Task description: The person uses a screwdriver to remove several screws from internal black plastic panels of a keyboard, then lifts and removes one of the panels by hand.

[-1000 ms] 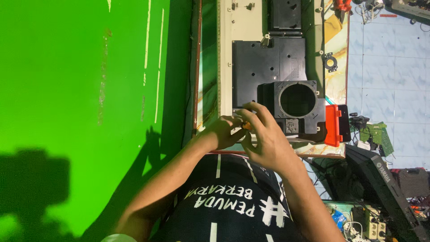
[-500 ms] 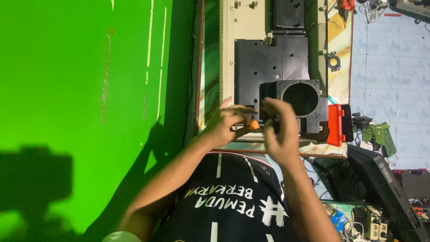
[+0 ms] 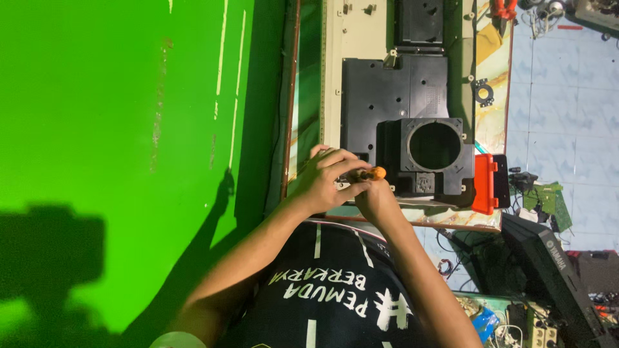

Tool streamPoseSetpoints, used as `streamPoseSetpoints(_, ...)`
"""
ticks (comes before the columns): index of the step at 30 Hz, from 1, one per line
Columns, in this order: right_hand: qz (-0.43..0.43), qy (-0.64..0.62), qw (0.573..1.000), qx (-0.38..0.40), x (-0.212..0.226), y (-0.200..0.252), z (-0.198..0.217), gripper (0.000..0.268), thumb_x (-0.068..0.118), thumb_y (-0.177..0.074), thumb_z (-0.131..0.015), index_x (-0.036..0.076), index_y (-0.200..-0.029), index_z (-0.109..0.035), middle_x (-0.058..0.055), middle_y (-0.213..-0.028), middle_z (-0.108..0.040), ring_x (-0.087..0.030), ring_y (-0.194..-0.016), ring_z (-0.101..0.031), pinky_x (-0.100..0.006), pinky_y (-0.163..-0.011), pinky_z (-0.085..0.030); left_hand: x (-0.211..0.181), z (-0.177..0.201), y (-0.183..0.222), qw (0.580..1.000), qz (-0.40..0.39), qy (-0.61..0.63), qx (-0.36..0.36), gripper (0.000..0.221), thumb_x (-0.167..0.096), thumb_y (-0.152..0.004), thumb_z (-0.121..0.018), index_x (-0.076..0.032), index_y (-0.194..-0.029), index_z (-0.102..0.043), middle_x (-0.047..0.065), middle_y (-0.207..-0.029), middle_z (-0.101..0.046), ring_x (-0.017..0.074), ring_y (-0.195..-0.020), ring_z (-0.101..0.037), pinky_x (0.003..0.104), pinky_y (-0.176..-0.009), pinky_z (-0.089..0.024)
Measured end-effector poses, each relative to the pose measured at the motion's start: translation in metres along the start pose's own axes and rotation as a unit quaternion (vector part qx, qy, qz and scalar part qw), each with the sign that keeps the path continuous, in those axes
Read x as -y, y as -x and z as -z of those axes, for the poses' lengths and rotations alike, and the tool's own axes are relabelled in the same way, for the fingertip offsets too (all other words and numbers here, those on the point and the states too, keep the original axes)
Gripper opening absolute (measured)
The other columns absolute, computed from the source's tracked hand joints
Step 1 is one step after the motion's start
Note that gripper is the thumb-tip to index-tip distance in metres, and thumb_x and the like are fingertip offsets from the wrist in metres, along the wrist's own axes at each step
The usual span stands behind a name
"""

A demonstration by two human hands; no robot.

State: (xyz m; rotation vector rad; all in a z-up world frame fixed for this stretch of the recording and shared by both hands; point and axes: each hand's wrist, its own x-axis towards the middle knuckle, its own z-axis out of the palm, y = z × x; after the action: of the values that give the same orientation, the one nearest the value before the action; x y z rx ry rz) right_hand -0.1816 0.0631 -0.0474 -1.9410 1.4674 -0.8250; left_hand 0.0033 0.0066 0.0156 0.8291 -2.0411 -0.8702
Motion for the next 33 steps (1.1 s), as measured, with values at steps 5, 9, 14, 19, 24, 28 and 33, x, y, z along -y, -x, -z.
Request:
streamPoseSetpoints(5, -0.064, 0.022, 0.998, 0.002, 0.023, -0.007, 0.021, 0.006, 0.0, -0.094, -0.064, -0.003, -0.098, -0.067, -0.024, -0.082, -0.066, -0.042, -0.075, -0.067, -0.045, -0.064, -0.053, 0.013, 0.0, 0.023, 0.998, 0.047, -0.044, -0.006, 0.025, -0.025, -0.09, -0.073, -0.015, -0.113, -0.075, 0.001, -0.11, -0.067, 0.0203, -0.108, -0.064, 0.043, -0.099, -0.038)
streamPoseSetpoints(9, -0.039, 0.044, 0.998, -0.031, 0.032, -0.011, 0.03, 0.011, 0.003, -0.093, -0.065, -0.002, -0.101, -0.07, -0.023, -0.079, -0.067, -0.041, -0.071, -0.066, -0.046, -0.064, -0.052, 0.032, -0.009, 0.043, 0.987, 0.12, -0.097, 0.053, 0.038, -0.024, -0.077, -0.076, -0.01, -0.112, -0.074, 0.003, -0.116, -0.065, 0.0219, -0.108, -0.06, 0.044, -0.097, -0.038)
streamPoseSetpoints(14, -0.022, 0.051, 0.998, -0.002, 0.018, -0.012, 0.016, 0.007, 0.003, -0.095, -0.065, -0.002, -0.097, -0.069, -0.023, -0.081, -0.068, -0.041, -0.075, -0.067, -0.046, -0.067, -0.053, 0.046, -0.02, 0.058, 0.972, 0.161, -0.149, 0.082, 0.03, -0.02, -0.078, -0.077, -0.011, -0.107, -0.075, 0.001, -0.118, -0.066, 0.0238, -0.112, -0.06, 0.047, -0.102, -0.033)
streamPoseSetpoints(19, -0.031, 0.044, 0.999, -0.009, 0.005, -0.004, 0.002, 0.008, 0.002, -0.095, -0.063, -0.002, -0.1, -0.068, -0.024, -0.084, -0.068, -0.042, -0.077, -0.068, -0.045, -0.065, -0.053, 0.047, -0.019, 0.064, 0.975, 0.166, -0.13, 0.074, 0.029, -0.022, -0.083, -0.076, -0.013, -0.11, -0.076, 0.001, -0.114, -0.067, 0.0223, -0.113, -0.06, 0.047, -0.102, -0.033)
streamPoseSetpoints(24, -0.062, 0.036, 0.997, -0.002, 0.007, -0.002, 0.002, 0.013, 0.002, -0.093, -0.064, -0.001, -0.104, -0.069, -0.025, -0.084, -0.069, -0.042, -0.077, -0.069, -0.044, -0.064, -0.054, 0.044, -0.016, 0.063, 0.98, 0.144, -0.128, 0.054, 0.03, -0.023, -0.085, -0.077, -0.012, -0.112, -0.076, 0.0, -0.114, -0.068, 0.0217, -0.115, -0.061, 0.046, -0.104, -0.033)
streamPoseSetpoints(28, -0.045, 0.027, 0.999, -0.013, 0.009, -0.003, 0.001, 0.008, 0.002, -0.095, -0.064, -0.001, -0.102, -0.069, -0.023, -0.085, -0.07, -0.041, -0.079, -0.07, -0.043, -0.065, -0.055, 0.043, -0.016, 0.063, 0.978, 0.151, -0.127, 0.058, 0.03, -0.024, -0.084, -0.078, -0.011, -0.111, -0.075, 0.001, -0.114, -0.068, 0.0213, -0.114, -0.061, 0.045, -0.102, -0.033)
streamPoseSetpoints(33, -0.043, 0.047, 0.998, -0.008, 0.009, -0.004, 0.003, 0.009, 0.001, -0.094, -0.066, 0.0, -0.102, -0.07, -0.024, -0.085, -0.07, -0.041, -0.079, -0.07, -0.044, -0.066, -0.055, 0.041, -0.015, 0.061, 0.976, 0.171, -0.112, 0.076, 0.029, -0.026, -0.086, -0.078, -0.012, -0.112, -0.075, 0.001, -0.114, -0.068, 0.0214, -0.114, -0.06, 0.044, -0.102, -0.033)
